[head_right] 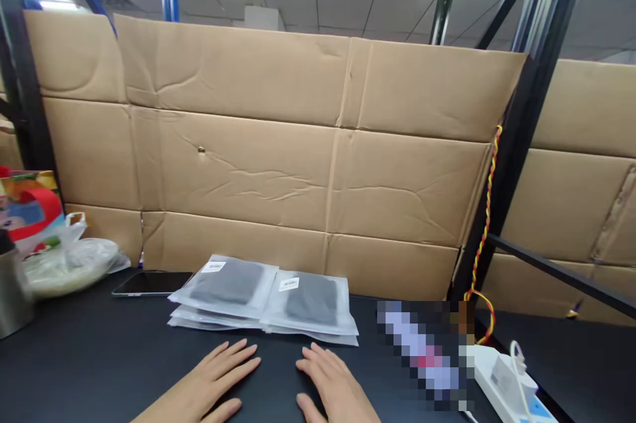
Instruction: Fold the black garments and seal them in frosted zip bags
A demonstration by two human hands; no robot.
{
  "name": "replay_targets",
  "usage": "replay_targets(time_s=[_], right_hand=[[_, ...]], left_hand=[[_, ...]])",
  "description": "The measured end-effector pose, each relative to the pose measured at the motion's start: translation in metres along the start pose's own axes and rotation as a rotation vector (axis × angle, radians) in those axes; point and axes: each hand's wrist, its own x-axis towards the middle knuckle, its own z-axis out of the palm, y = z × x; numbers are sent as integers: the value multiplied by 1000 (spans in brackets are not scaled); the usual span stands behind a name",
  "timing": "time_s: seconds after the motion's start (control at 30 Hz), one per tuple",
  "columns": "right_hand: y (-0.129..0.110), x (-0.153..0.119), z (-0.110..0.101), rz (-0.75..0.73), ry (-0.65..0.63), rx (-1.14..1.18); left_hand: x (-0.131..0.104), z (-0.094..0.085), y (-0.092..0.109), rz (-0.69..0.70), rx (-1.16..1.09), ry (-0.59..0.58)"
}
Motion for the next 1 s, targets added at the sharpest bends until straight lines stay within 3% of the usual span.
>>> replay_targets(time_s=[0.63,1.0], right_hand=[[10,-8,4,-39,37,104],[10,-10,3,-36,22,89]], left_hand=[[-2,-1,-15,-25,-222,-95],[-1,-5,-12,-65,-233,-138]])
